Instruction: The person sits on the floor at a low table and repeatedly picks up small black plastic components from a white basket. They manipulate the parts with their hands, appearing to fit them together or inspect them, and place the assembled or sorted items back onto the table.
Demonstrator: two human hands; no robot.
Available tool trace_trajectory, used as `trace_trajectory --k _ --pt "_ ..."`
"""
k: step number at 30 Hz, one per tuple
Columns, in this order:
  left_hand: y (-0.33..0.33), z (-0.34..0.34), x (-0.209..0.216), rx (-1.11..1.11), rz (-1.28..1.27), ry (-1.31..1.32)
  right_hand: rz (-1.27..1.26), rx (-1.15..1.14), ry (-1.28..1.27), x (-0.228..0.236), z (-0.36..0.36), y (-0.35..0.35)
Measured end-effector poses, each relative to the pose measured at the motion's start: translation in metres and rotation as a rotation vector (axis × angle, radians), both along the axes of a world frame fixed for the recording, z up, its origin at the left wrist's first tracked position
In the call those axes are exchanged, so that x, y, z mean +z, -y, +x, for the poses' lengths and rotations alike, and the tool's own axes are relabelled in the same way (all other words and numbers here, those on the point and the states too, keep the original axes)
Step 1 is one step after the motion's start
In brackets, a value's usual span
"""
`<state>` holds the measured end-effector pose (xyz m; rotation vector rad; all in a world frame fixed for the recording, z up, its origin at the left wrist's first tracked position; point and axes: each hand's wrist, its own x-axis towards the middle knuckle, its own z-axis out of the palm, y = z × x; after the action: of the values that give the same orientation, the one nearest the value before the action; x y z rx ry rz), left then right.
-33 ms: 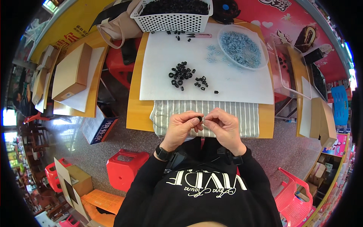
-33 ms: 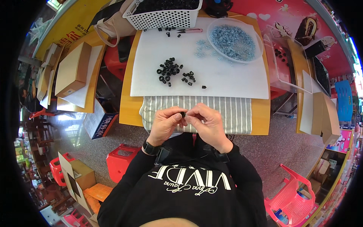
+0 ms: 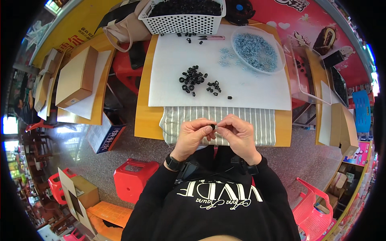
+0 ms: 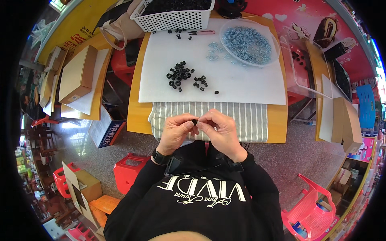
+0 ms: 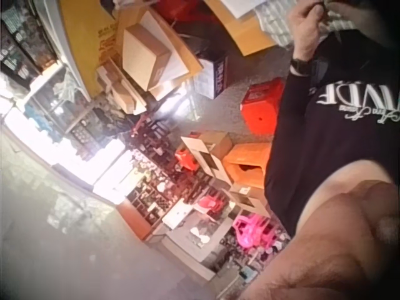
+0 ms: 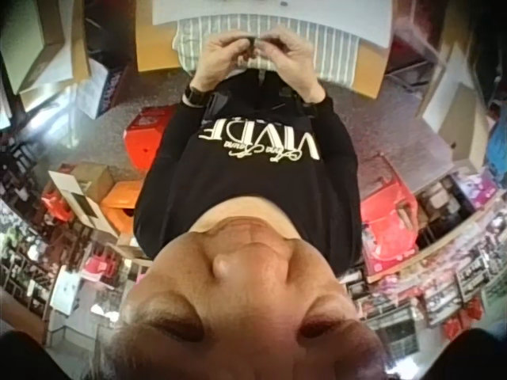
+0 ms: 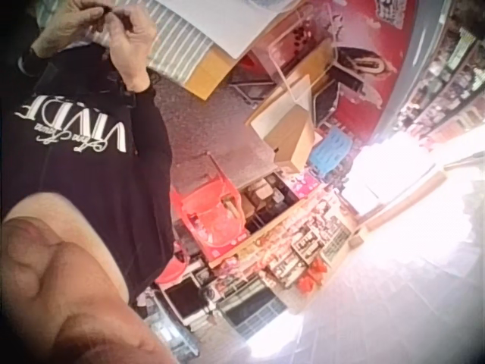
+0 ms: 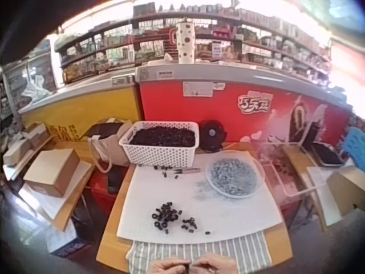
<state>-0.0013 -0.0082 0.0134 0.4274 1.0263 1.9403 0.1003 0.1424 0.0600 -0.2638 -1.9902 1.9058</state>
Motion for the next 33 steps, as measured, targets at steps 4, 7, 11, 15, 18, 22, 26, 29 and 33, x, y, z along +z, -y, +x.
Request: trace_trajectory --k 4,7,11,15,18,22,26,29,33 --pt "0.0 0.003 0.001 0.0 0.002 0.023 0.044 -0.01 -0.025 0.001 0.0 -0.001" --pt "-0.002 0.006 0.002 0.033 -0.005 0.064 0.133 0.012 -0.011 0.002 0.002 -0.001" --pt "-0.002 0.008 -0.001 0.031 0.015 0.047 0.192 0.051 0.0 0.006 0.004 -0.003" --pt "-0.004 0.009 -0.001 0.006 0.045 0.136 0.025 0.049 0.005 0.004 0.002 0.0" --pt "-0.004 0.01 -0.003 -0.034 0.082 0.212 -0.201 0.079 0.07 0.008 0.002 -0.001" --pt "-0.004 0.011 -0.002 -0.087 0.135 0.319 -0.152 0.031 0.068 0.009 0.004 0.003" --pt "-0.007 0.013 -0.011 -0.102 0.185 0.388 0.186 -0.039 -0.05 0.007 0.005 0.008" --pt "-0.008 0.015 -0.01 -0.101 0.177 0.412 0.374 -0.091 -0.135 -0.004 0.005 0.01" --pt "-0.008 0.017 -0.014 -0.119 0.207 0.422 0.874 -0.201 -0.277 -0.002 0.002 0.005"
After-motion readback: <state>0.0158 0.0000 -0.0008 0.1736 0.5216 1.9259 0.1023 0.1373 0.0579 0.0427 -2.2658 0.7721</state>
